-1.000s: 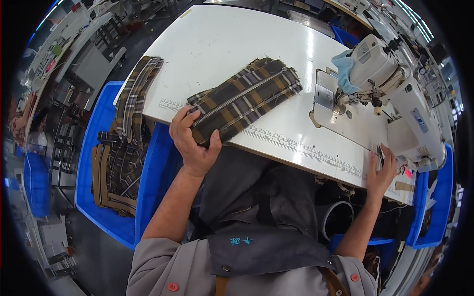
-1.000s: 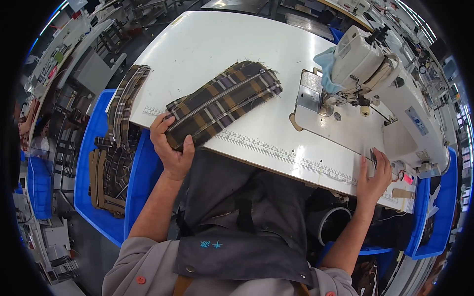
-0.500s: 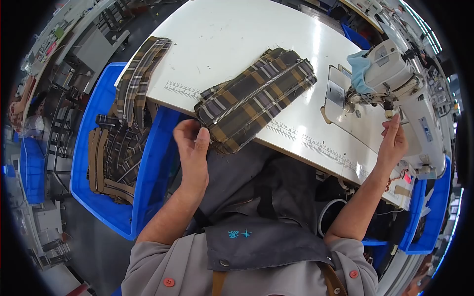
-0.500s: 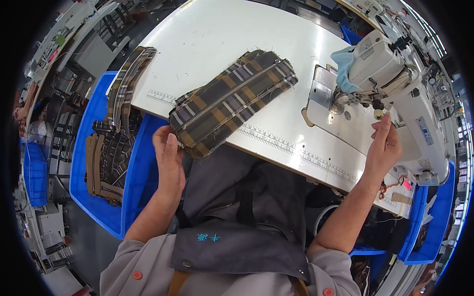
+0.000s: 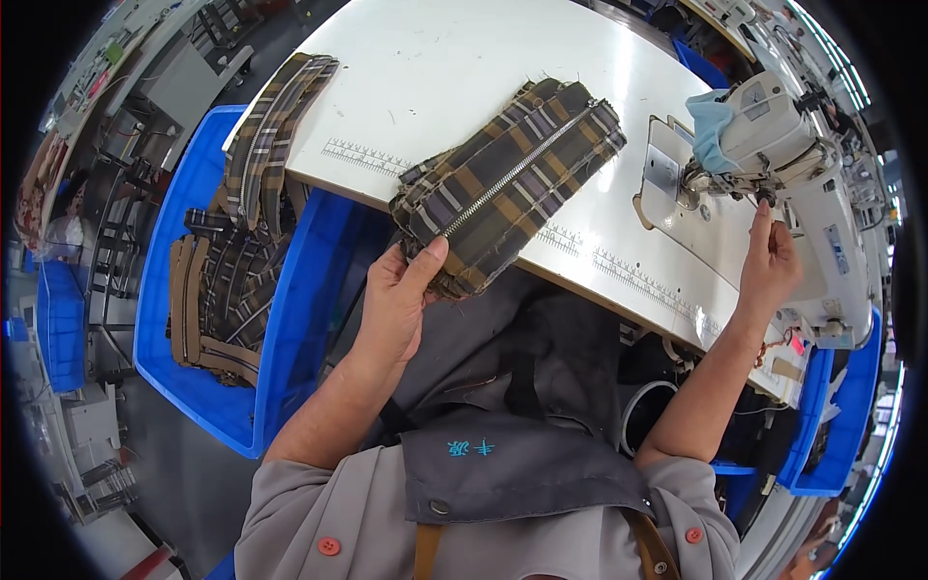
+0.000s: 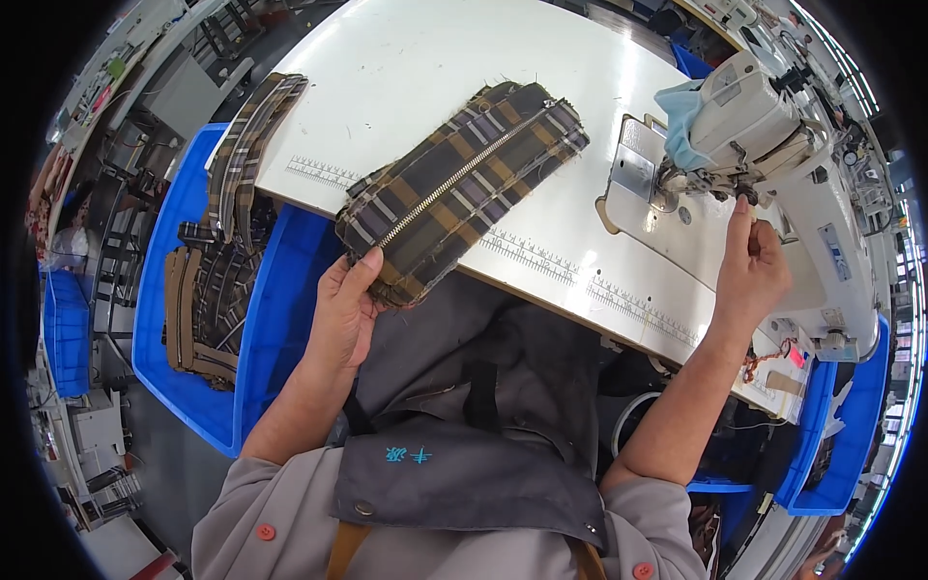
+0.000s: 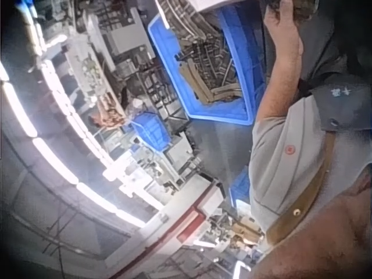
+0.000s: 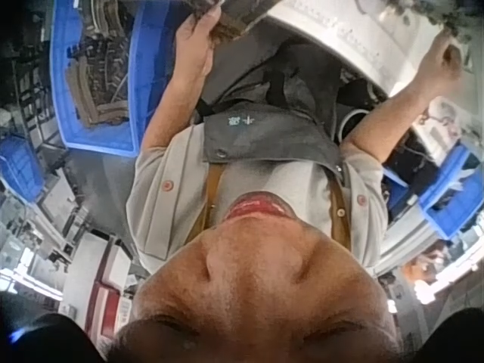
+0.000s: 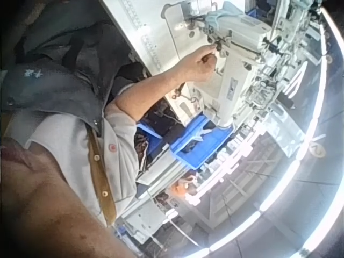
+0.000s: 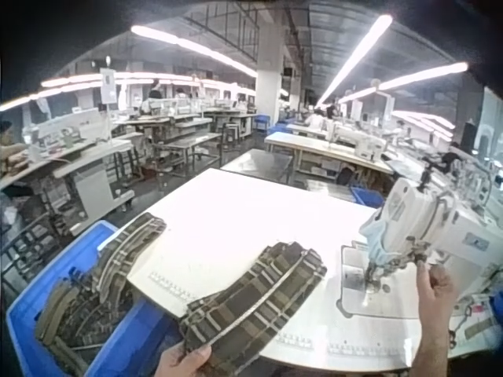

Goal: Sewing and organizing patterned leather strips at an industrial sewing machine.

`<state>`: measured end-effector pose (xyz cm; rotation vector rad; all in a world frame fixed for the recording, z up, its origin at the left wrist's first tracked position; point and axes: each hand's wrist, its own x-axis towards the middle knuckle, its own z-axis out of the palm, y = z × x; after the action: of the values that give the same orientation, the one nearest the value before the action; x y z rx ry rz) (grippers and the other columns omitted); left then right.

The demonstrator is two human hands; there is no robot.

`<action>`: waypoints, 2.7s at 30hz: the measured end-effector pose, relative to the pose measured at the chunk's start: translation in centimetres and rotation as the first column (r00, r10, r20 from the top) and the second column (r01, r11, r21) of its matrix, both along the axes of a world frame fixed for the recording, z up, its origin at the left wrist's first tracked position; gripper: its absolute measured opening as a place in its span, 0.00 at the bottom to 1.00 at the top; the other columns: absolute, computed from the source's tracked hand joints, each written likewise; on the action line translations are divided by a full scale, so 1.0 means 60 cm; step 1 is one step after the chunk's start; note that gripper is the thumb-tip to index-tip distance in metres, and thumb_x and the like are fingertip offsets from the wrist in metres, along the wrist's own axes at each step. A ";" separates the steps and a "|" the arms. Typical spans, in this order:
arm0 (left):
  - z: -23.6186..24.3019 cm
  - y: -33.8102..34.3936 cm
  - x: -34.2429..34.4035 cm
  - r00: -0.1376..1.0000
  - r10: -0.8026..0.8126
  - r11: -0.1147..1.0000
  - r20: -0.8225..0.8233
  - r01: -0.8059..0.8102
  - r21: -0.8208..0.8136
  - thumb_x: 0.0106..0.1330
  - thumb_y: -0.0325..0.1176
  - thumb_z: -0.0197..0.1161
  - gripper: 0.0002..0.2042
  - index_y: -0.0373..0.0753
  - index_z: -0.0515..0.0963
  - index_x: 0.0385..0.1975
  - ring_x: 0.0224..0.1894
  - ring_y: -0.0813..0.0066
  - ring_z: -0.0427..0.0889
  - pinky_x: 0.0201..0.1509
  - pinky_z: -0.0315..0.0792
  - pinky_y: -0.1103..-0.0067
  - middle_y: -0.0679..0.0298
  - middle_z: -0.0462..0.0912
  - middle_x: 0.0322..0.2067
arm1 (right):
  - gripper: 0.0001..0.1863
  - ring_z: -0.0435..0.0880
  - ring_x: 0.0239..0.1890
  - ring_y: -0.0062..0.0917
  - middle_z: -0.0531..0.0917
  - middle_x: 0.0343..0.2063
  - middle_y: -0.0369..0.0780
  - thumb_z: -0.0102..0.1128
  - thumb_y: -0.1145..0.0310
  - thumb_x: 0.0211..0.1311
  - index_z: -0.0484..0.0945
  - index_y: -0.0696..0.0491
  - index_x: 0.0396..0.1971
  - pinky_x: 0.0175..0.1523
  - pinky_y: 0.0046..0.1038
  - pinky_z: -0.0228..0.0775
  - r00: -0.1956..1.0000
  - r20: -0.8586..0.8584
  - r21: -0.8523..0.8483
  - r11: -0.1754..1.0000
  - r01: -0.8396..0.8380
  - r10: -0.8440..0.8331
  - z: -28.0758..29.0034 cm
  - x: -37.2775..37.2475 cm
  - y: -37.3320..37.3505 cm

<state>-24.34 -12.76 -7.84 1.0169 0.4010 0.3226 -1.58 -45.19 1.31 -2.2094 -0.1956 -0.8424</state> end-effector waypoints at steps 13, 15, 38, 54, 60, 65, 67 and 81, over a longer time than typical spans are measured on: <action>0.026 -0.002 0.023 0.998 0.055 0.989 0.017 -0.052 -0.137 0.70 0.29 0.67 0.24 0.31 0.68 0.63 0.55 0.73 0.81 0.61 0.76 0.73 0.58 0.79 0.56 | 0.22 0.63 0.22 0.10 0.70 0.17 0.28 0.68 0.60 0.70 0.77 0.59 0.20 0.28 0.17 0.54 0.995 0.100 -0.059 0.998 -0.018 0.024 0.000 0.000 0.000; 0.025 -0.004 0.020 0.997 0.066 0.985 0.033 -0.060 -0.160 0.70 0.27 0.67 0.25 0.31 0.68 0.64 0.57 0.73 0.80 0.65 0.73 0.74 0.58 0.79 0.56 | 0.22 0.67 0.21 0.10 0.74 0.17 0.29 0.67 0.60 0.71 0.79 0.59 0.20 0.28 0.17 0.59 0.999 0.037 -0.099 0.995 -0.010 0.013 -0.001 -0.008 -0.005; -0.032 -0.079 -0.108 0.872 -0.474 0.880 -0.127 0.472 -0.041 0.74 0.35 0.66 0.25 0.32 0.66 0.65 0.57 0.80 0.79 0.64 0.72 0.79 0.62 0.82 0.55 | 0.29 0.83 0.56 0.26 0.82 0.55 0.41 0.67 0.59 0.69 0.71 0.57 0.64 0.57 0.31 0.79 0.022 -0.304 0.943 0.298 0.145 0.952 -0.155 -0.259 0.169; -0.011 -0.065 -0.072 0.898 -0.418 0.776 -0.138 0.431 0.461 0.56 0.43 0.82 0.52 0.27 0.52 0.71 0.66 0.58 0.75 0.70 0.68 0.67 0.46 0.73 0.62 | 0.18 0.84 0.52 0.21 0.85 0.51 0.38 0.64 0.68 0.72 0.78 0.57 0.58 0.58 0.27 0.77 -0.018 -0.296 0.952 0.297 0.077 0.955 -0.145 -0.284 0.164; -0.030 -0.091 -0.080 0.830 -0.472 0.607 -0.299 0.551 0.572 0.57 0.42 0.81 0.52 0.30 0.46 0.70 0.66 0.55 0.77 0.71 0.69 0.65 0.44 0.75 0.61 | 0.25 0.80 0.58 0.21 0.81 0.57 0.39 0.63 0.61 0.74 0.71 0.55 0.64 0.62 0.27 0.75 -0.019 -0.397 0.900 0.394 0.187 0.917 -0.116 -0.290 0.154; -0.043 -0.096 -0.090 0.828 -0.477 0.626 -0.295 0.556 0.547 0.56 0.42 0.81 0.50 0.30 0.51 0.69 0.64 0.57 0.79 0.69 0.72 0.66 0.46 0.77 0.59 | 0.28 0.77 0.62 0.21 0.79 0.59 0.39 0.63 0.60 0.74 0.68 0.55 0.67 0.66 0.28 0.70 0.021 -0.344 0.939 0.343 0.018 0.939 -0.128 -0.285 0.156; -0.040 -0.096 -0.093 0.820 -0.475 0.655 -0.320 0.572 0.494 0.56 0.42 0.82 0.48 0.30 0.55 0.68 0.62 0.58 0.81 0.67 0.74 0.67 0.47 0.80 0.57 | 0.28 0.78 0.61 0.21 0.80 0.59 0.39 0.63 0.60 0.74 0.68 0.55 0.67 0.66 0.28 0.71 0.022 -0.352 0.936 0.351 0.025 0.936 -0.125 -0.286 0.157; -0.047 -0.095 -0.094 0.818 -0.476 0.643 -0.322 0.574 0.506 0.56 0.44 0.81 0.46 0.31 0.59 0.68 0.62 0.56 0.81 0.67 0.74 0.66 0.49 0.81 0.57 | 0.22 0.83 0.54 0.19 0.83 0.53 0.38 0.63 0.62 0.74 0.73 0.56 0.61 0.59 0.26 0.77 0.025 -0.378 0.921 0.373 0.111 0.926 -0.143 -0.293 0.158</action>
<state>-30.00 -18.47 -10.63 1.7316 0.1184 -0.1989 -19.13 -35.71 -7.27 -1.0957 0.0344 0.9422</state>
